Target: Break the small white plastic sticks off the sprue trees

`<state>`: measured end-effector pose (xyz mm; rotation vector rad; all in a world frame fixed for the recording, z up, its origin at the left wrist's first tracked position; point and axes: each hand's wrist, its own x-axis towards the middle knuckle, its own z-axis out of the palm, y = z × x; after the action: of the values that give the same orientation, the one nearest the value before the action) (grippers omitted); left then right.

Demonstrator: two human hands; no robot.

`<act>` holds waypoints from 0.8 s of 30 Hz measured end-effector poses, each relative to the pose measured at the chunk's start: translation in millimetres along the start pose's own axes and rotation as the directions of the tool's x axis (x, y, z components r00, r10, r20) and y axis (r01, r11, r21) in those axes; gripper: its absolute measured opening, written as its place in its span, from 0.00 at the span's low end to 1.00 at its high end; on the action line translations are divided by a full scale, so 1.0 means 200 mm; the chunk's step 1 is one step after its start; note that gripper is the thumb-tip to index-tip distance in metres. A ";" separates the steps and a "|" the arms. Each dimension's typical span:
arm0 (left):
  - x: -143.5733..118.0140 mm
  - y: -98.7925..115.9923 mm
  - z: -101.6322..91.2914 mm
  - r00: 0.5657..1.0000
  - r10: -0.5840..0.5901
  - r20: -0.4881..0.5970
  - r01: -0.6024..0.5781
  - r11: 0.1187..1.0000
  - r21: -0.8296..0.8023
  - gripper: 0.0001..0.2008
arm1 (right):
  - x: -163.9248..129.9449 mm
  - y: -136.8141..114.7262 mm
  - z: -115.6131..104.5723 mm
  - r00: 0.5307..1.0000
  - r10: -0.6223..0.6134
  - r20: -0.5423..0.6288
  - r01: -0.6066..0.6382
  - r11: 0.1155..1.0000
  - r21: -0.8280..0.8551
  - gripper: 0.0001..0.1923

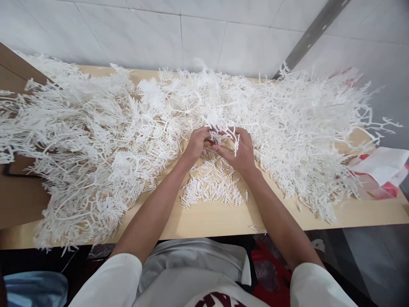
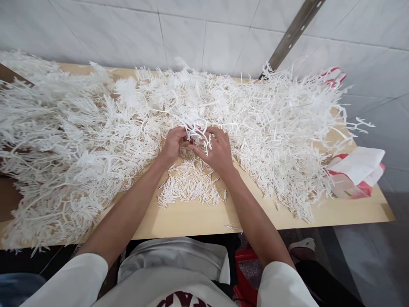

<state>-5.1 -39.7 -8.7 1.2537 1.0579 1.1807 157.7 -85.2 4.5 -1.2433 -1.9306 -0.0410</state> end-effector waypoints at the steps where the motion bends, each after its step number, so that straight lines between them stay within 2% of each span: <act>1: 0.00 0.00 0.00 1.000 -0.007 0.019 0.008 1.000 -0.017 0.06 | 0.00 0.00 0.01 1.000 -0.002 -0.012 0.002 1.000 -0.014 0.21; 4: 0.00 0.01 0.00 0.990 -0.002 0.141 0.015 0.995 -0.096 0.05 | -0.01 0.03 0.02 1.000 -0.010 -0.003 0.009 0.999 -0.033 0.17; 7: 0.00 0.02 0.01 0.979 0.024 0.200 0.000 0.993 -0.122 0.05 | -0.01 0.04 0.02 1.000 -0.015 -0.009 0.015 1.000 0.011 0.13; 11: -0.01 0.04 0.01 0.961 0.047 0.272 -0.022 0.995 -0.095 0.06 | 0.01 0.00 -0.01 0.995 0.101 0.002 -0.099 0.977 0.189 0.12; 14: -0.02 0.06 0.00 0.958 0.069 0.277 -0.043 0.994 -0.099 0.13 | 0.03 -0.01 -0.02 0.984 0.175 0.039 -0.178 0.926 0.334 0.13; 18: -0.03 0.09 -0.02 0.951 0.104 0.291 -0.076 0.991 -0.108 0.16 | 0.04 0.02 0.00 0.976 0.177 0.126 -0.216 0.850 0.481 0.14; 21: -0.03 0.09 -0.02 0.947 0.079 0.312 -0.041 0.991 -0.125 0.17 | 0.03 0.04 0.03 0.963 0.219 0.158 -0.269 0.816 0.511 0.14; 24: -0.02 0.08 -0.01 0.965 0.075 0.251 -0.035 0.987 -0.158 0.18 | 0.02 0.04 0.04 0.934 0.310 0.179 -0.358 0.801 0.480 0.14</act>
<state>-9.3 -43.1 6.6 1.2818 0.7329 1.0858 158.7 -75.2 -0.8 -1.2079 -1.6125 0.6816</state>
